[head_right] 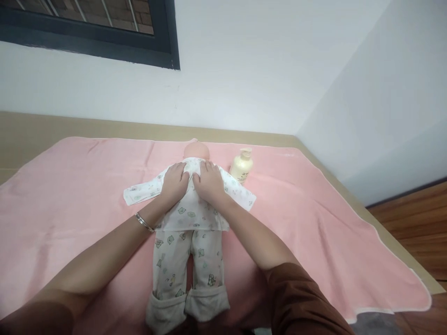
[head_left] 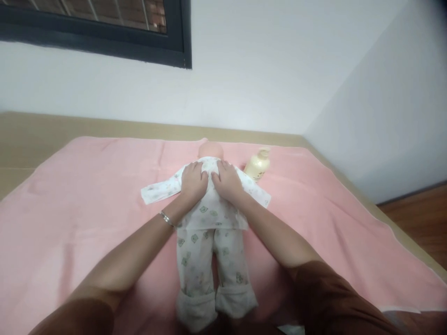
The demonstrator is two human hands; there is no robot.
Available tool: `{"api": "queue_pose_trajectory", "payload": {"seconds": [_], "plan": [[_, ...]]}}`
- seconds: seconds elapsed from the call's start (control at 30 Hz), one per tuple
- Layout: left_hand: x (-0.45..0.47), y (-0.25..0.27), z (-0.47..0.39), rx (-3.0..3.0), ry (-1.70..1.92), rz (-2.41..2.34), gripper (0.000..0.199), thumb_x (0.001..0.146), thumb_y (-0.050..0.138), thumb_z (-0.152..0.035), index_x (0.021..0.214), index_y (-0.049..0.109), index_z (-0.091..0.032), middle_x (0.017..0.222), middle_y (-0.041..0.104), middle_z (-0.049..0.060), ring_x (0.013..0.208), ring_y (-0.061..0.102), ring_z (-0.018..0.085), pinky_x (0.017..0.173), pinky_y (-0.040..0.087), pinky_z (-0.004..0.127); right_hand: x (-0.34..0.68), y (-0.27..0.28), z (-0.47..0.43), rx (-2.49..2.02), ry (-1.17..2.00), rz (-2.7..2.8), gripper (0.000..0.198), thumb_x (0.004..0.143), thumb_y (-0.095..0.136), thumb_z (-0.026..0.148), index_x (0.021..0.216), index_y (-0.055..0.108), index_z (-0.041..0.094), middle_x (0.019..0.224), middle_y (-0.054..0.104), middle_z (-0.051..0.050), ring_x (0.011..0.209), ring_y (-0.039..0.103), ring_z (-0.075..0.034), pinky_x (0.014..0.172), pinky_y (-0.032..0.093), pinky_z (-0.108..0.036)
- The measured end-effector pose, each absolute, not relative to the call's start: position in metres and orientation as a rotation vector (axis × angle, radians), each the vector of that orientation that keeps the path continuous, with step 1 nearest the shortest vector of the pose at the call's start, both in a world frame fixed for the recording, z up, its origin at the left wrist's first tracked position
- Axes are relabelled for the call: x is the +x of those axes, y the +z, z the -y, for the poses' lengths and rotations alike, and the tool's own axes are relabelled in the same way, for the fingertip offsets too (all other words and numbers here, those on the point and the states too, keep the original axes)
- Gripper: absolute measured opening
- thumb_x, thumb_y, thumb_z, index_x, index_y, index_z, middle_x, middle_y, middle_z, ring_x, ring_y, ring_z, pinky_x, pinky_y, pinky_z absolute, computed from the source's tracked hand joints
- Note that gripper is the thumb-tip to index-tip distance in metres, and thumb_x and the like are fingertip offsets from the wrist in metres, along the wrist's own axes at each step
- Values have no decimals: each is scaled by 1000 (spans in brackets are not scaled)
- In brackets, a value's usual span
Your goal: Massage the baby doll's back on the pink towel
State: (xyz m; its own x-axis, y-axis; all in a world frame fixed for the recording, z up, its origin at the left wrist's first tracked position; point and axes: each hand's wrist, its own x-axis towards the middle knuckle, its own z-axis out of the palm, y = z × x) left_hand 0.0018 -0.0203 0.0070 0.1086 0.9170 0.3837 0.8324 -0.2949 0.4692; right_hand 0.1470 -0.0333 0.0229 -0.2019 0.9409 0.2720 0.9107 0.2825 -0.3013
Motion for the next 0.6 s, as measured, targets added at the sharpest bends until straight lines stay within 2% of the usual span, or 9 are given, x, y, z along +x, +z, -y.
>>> {"api": "queue_pose_trajectory", "payload": {"seconds": [0.3,0.47,0.6], "plan": [[2,8,23,2234,932,-1773,43,91,36,-21,123,62,-11,127,66,16,125,57,31,114,43,47,147,20,34,-1643,93,2164,59,100,32,32,147,43,-2,150,51,-24,140,44,-35,121,29,-49],[6,19,35,2410,743,-1823,46,95,33,-21,130,58,-3,133,62,23,130,54,35,115,41,51,152,30,33,-1652,140,2202,58,101,32,32,147,44,-1,151,50,-24,139,47,-33,121,31,-47],[8,31,46,2524,553,-1805,47,98,31,-22,129,58,1,135,60,25,134,52,35,118,38,50,162,41,30,-1623,296,2298,66,101,36,39,153,36,-2,159,40,-24,148,39,-33,123,30,-44]]}}
